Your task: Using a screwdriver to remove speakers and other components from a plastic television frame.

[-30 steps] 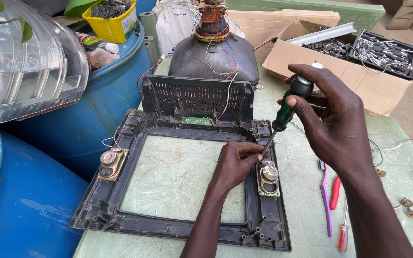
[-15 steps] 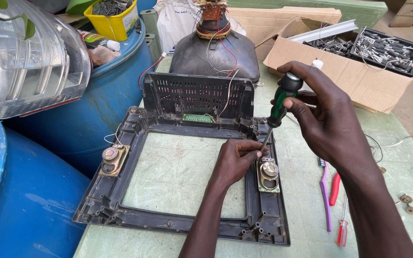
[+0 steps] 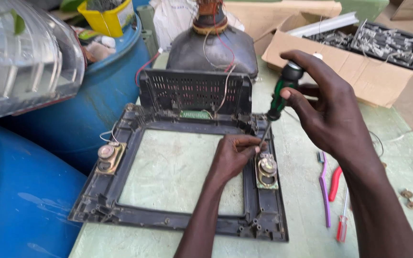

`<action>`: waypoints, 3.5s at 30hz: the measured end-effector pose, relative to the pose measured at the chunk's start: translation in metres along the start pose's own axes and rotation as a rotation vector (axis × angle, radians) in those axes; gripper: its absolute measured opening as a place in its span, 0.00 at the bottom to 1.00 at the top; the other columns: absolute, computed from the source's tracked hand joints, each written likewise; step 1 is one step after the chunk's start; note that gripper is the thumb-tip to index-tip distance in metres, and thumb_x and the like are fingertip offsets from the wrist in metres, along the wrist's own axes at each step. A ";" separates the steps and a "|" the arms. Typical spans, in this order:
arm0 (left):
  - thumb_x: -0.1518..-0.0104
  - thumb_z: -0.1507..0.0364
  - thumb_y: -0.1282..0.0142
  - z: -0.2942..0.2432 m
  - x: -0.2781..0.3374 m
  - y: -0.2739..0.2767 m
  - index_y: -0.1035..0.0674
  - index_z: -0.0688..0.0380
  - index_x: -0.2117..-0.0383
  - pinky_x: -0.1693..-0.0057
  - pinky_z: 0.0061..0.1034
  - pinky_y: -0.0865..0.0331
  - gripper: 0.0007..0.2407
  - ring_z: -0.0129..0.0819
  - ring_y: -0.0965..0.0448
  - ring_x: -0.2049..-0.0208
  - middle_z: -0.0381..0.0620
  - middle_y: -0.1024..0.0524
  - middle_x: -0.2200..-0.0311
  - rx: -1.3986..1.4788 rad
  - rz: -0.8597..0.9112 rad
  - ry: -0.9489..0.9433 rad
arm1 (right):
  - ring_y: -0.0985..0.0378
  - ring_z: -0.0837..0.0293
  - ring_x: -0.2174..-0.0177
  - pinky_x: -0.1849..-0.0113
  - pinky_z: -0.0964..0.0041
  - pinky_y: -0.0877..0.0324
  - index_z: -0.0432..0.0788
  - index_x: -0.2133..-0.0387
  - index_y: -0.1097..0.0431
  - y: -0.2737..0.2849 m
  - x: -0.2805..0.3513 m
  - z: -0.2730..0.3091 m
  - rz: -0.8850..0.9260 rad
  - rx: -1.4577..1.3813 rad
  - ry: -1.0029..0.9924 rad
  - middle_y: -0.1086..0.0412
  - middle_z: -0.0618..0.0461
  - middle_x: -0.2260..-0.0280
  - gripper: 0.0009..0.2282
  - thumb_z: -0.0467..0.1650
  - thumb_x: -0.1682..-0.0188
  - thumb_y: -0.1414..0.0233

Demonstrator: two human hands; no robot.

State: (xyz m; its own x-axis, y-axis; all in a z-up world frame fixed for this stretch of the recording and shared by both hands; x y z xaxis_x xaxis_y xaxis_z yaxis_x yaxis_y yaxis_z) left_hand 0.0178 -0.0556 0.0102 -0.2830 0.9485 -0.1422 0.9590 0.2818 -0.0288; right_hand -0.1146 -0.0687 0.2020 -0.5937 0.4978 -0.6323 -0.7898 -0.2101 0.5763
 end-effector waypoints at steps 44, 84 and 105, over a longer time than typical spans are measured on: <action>0.47 0.58 0.47 -0.045 0.037 -0.015 0.23 0.50 0.51 0.41 0.45 0.35 0.19 0.44 0.29 0.42 0.50 0.25 0.47 -0.148 0.029 -0.349 | 0.28 0.61 0.61 0.54 0.68 0.29 0.42 0.43 0.39 0.029 0.023 0.025 -0.014 -0.202 -0.103 0.35 0.52 0.60 0.18 0.26 0.48 0.50; 0.45 0.72 0.43 -0.029 0.032 -0.023 0.17 0.60 0.62 0.53 0.25 0.22 0.08 0.34 0.17 0.60 0.49 0.17 0.63 -0.050 0.032 -0.331 | 0.29 0.61 0.54 0.49 0.69 0.33 0.43 0.43 0.41 0.006 0.021 0.018 0.169 -0.183 -0.128 0.36 0.52 0.52 0.20 0.19 0.49 0.55; 0.44 0.76 0.45 -0.034 0.035 -0.020 0.17 0.61 0.65 0.54 0.23 0.21 0.05 0.32 0.16 0.61 0.48 0.17 0.66 -0.083 0.023 -0.394 | 0.36 0.59 0.53 0.51 0.66 0.33 0.40 0.43 0.44 -0.005 0.024 0.021 0.172 -0.175 0.064 0.42 0.49 0.47 0.16 0.23 0.45 0.57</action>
State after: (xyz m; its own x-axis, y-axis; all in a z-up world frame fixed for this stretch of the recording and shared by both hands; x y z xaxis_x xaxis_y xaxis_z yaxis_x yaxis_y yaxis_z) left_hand -0.0119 -0.0234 0.0400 -0.2193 0.8310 -0.5111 0.9562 0.2873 0.0568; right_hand -0.1219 -0.0379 0.1949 -0.7261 0.3891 -0.5669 -0.6873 -0.4329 0.5833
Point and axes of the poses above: each hand's wrist, its own x-axis away from the middle knuckle, its own y-axis out of the back of the hand, z = x × y, the point moved 6 cm from there along -x, towards the middle knuckle
